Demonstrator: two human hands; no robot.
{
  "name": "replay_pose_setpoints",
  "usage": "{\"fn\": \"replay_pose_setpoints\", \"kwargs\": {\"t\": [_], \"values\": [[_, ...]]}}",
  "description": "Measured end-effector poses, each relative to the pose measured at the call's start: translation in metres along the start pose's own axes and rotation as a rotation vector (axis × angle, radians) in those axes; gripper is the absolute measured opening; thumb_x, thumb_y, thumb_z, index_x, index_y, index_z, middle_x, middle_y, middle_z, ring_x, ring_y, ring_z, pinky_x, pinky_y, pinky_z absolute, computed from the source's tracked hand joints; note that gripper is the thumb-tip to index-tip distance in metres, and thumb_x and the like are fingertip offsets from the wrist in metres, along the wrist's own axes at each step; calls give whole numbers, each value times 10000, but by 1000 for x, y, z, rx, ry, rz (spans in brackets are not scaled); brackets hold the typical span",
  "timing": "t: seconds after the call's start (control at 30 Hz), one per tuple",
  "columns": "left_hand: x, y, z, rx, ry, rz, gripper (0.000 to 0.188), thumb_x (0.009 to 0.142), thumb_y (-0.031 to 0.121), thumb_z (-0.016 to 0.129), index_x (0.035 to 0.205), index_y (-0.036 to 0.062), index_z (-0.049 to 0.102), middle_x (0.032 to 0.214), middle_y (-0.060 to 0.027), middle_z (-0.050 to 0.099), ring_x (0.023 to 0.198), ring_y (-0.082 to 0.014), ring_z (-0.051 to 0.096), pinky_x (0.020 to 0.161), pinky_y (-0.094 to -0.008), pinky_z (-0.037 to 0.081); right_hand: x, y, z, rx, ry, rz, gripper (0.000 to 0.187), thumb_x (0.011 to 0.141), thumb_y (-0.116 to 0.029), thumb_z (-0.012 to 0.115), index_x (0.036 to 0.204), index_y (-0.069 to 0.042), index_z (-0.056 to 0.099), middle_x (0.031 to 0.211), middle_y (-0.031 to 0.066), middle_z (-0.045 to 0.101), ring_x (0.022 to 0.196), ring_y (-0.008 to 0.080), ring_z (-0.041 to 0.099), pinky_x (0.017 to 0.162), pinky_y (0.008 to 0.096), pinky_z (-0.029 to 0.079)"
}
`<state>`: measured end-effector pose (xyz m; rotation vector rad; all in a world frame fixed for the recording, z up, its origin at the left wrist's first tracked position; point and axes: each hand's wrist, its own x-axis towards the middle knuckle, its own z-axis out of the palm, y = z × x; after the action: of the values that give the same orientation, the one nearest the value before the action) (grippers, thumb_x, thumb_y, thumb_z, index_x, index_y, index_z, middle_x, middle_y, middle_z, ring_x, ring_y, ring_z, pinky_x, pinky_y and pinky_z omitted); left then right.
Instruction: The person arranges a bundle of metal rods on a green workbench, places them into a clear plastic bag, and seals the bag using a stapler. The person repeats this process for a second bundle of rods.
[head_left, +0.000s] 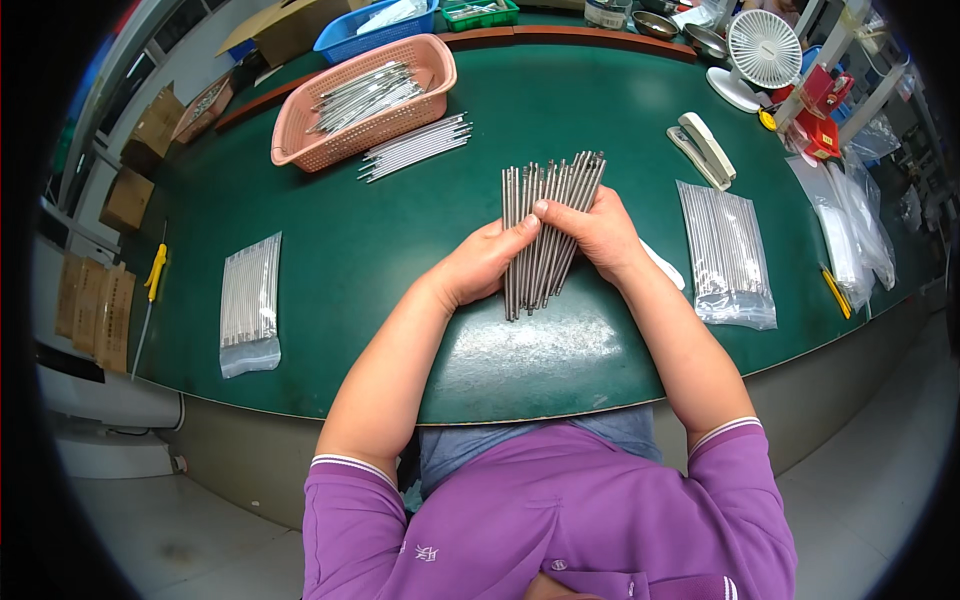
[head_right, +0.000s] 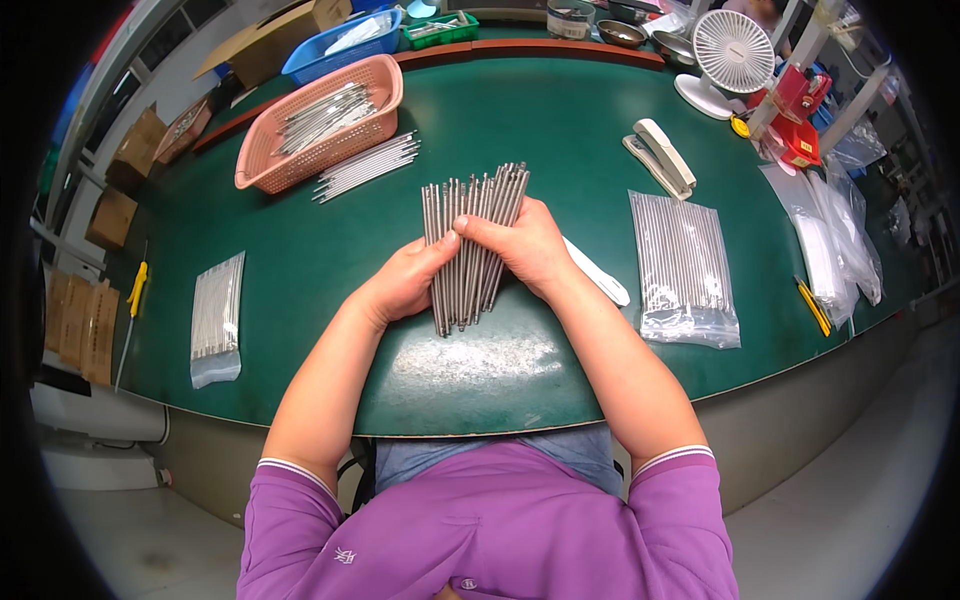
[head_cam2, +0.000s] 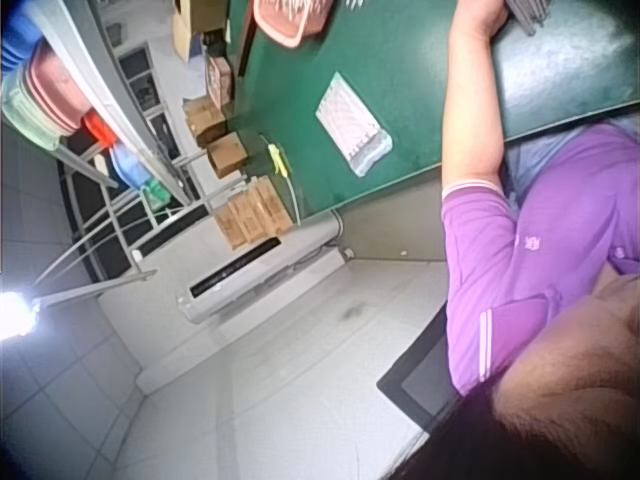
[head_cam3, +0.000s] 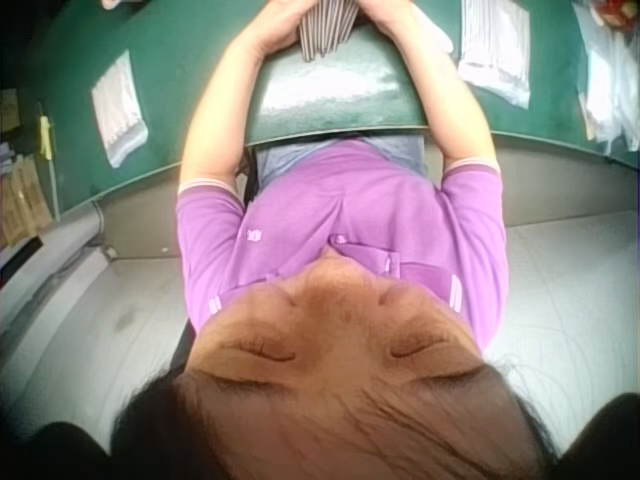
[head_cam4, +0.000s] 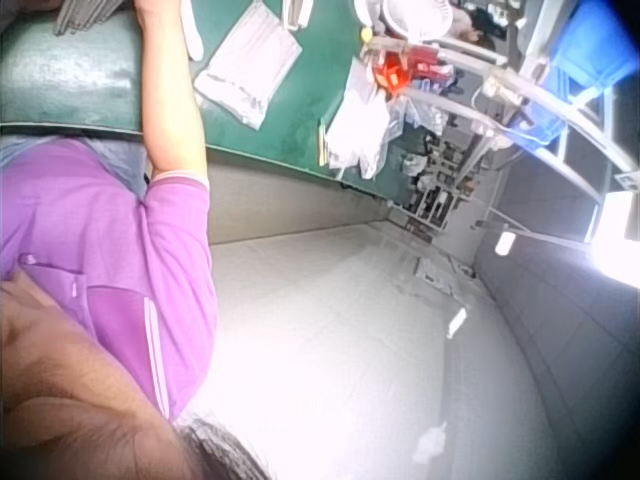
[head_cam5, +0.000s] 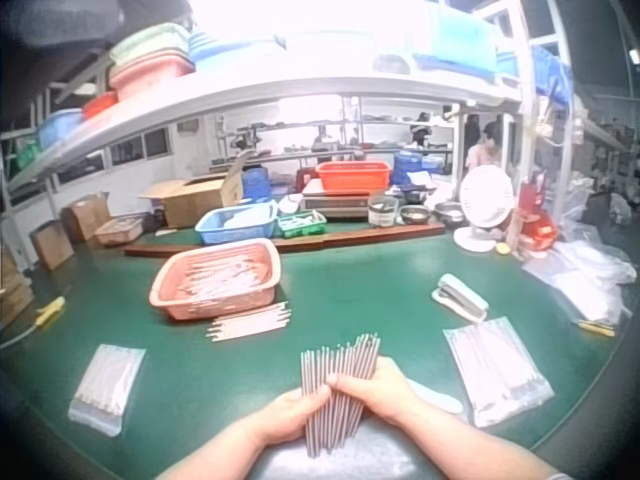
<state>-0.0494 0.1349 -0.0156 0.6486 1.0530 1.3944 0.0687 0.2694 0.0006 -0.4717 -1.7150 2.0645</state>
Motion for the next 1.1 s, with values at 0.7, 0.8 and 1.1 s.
{"fn": "replay_pose_setpoints", "kwargs": {"t": [0.7, 0.8, 1.1], "values": [[2, 1, 3, 0, -3, 66, 512, 955, 338, 582, 1327, 11, 450, 1249, -119, 566, 1125, -209, 573, 960, -349, 488, 0, 2, 0, 8, -8, -16, 233, 841, -139, 706, 1029, -7, 670, 972, 70, 693, 852, 139, 650, 774, 282, 520], [3, -1, 1, 14, 20, 88, 506, 930, 324, 628, 1302, 13, 481, 1232, -111, 579, 1107, -200, 578, 949, -338, 490, 0, 1, -1, -5, -18, -15, 232, 849, -138, 696, 1038, -6, 670, 979, 69, 692, 858, 138, 649, 779, 281, 517], [3, -1, 4, 75, 98, 111, 464, 904, 279, 677, 1254, 10, 535, 1160, -86, 620, 1041, -170, 600, 911, -312, 498, 2, 4, -2, -6, -34, -24, 226, 860, -135, 683, 1046, -7, 667, 981, 61, 690, 865, 134, 645, 785, 280, 514]]}}
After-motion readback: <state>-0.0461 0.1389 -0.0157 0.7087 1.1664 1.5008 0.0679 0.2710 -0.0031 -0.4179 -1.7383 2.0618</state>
